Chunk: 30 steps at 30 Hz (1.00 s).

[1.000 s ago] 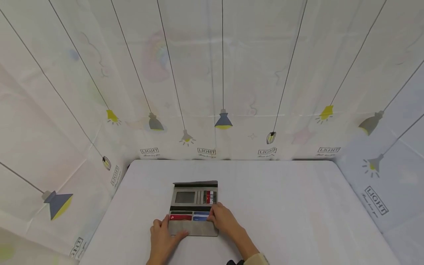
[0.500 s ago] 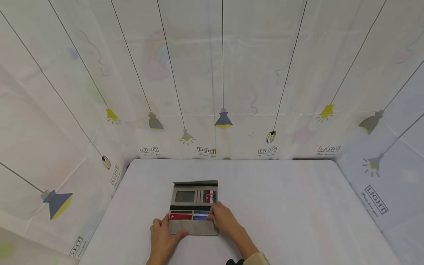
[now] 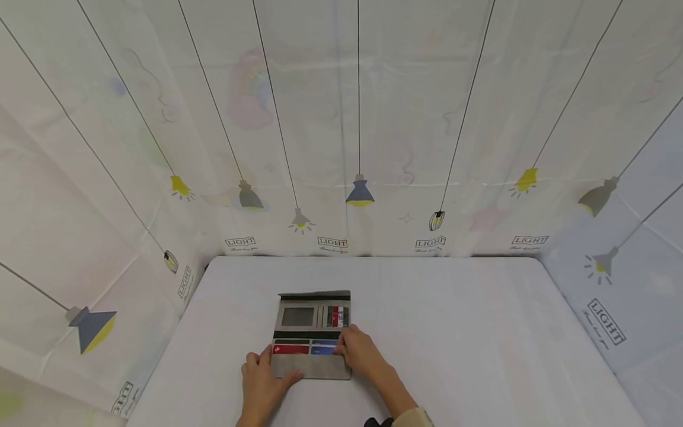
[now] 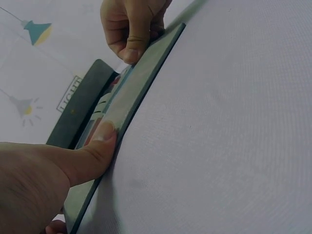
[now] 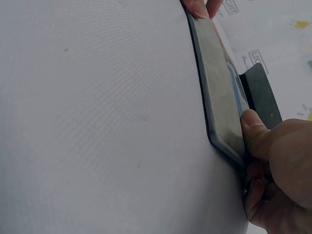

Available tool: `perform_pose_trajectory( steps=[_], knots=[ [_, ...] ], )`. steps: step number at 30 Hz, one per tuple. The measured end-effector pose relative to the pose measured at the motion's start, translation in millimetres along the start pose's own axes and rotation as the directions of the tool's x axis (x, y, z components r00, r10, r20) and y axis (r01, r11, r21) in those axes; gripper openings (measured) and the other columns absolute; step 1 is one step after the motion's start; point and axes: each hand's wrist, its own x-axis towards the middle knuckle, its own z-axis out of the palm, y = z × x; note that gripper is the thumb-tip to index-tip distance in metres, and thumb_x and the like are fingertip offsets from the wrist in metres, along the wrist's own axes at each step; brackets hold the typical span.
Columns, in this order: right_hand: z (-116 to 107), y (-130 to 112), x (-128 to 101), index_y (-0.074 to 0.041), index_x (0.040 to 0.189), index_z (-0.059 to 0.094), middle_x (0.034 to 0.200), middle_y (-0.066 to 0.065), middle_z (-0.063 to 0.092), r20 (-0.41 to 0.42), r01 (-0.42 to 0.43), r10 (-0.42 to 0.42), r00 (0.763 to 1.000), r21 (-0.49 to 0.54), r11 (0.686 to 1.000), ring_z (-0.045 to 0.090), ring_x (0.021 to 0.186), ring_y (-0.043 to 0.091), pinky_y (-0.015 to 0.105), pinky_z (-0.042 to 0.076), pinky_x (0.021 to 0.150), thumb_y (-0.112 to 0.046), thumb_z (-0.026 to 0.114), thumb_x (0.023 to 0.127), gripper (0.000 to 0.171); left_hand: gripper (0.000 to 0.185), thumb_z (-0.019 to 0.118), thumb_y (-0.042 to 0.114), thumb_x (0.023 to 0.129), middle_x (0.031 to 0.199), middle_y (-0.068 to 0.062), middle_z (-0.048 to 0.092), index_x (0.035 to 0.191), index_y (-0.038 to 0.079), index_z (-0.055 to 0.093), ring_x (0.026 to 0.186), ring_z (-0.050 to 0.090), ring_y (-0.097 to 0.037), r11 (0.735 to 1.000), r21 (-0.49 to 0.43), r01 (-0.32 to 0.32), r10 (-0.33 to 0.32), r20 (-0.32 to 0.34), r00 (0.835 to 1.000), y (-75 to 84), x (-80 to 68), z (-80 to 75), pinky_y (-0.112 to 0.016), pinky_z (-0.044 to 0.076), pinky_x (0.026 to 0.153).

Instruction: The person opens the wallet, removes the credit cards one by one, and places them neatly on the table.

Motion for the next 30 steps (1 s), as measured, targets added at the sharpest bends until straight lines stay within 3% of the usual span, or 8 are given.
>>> perform_pose_trajectory(
  steps=[30],
  knots=[
    [4.0,3.4,7.9,-0.012,0.087,0.06,0.086,-0.002,0.051,0.007,-0.052,0.053,0.999,-0.018,0.998,0.045,0.07,0.008,0.026,0.042,0.064,-0.022,0.072,0.092,0.016,0.106,0.092,0.057,0.055,0.095,-0.012,0.041,0.137,0.0,0.057,0.087,0.037,-0.024,0.999,0.003,-0.037,0.037,-0.031,0.999,-1.6,0.3,1.4,-0.035,0.032,0.07]
  ],
)
